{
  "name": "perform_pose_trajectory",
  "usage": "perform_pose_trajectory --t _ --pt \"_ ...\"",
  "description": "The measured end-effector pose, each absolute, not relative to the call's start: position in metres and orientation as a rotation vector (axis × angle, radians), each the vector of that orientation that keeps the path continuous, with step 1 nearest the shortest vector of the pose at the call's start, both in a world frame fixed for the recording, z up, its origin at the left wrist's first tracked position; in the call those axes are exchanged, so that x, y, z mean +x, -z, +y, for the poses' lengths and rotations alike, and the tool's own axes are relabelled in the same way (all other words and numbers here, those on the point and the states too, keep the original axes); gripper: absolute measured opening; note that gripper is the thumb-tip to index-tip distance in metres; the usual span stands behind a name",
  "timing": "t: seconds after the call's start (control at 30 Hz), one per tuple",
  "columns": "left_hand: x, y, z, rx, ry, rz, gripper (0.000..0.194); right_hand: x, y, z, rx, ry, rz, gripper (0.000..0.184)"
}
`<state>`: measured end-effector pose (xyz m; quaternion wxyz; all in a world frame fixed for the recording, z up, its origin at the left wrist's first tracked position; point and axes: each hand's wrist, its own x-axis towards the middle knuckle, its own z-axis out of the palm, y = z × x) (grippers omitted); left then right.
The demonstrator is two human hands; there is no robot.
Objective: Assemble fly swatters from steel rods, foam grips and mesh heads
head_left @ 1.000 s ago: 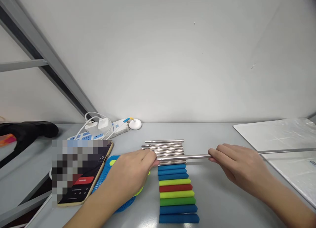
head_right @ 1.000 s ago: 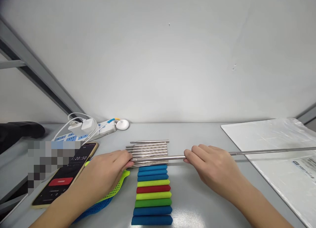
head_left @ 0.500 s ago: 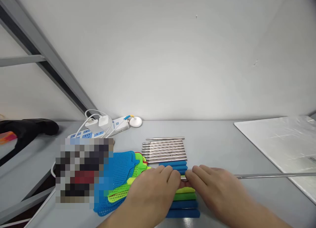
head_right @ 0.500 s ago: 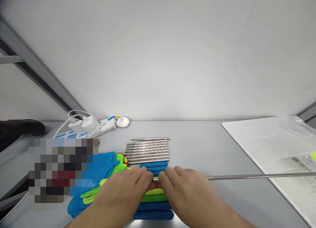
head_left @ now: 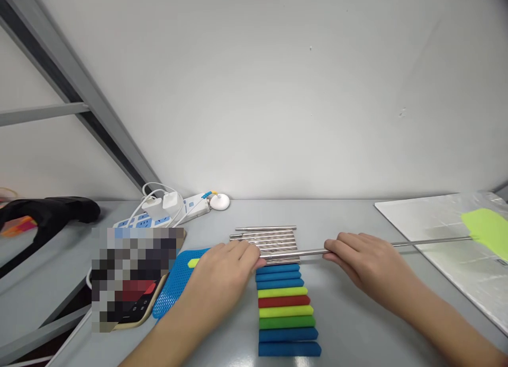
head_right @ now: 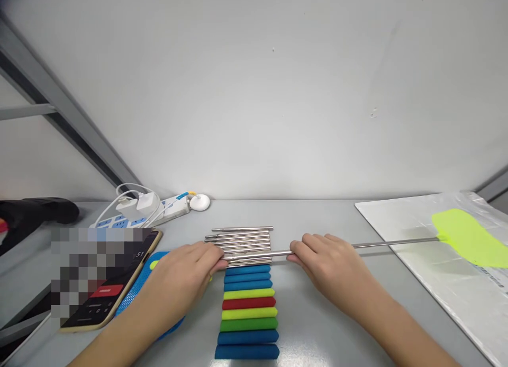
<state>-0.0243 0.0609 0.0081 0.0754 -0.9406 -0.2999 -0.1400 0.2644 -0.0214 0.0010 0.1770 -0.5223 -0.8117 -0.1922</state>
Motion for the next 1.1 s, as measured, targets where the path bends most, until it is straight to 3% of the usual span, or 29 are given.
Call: perform_pose_trajectory --t 0.6,1.1 --pt "-0.028 -0.013 0.053 -2.755 0.548 -0.841 0.022 0.264 -0.013 -0.033 -1.391 0.623 -2.299 0.014" --pt "-0.009 -0.010 0.035 -2.869 0.304 -0.922 0.024 0.243 -0.012 -0.043 -1.455 0.434 -2.432 0.019"
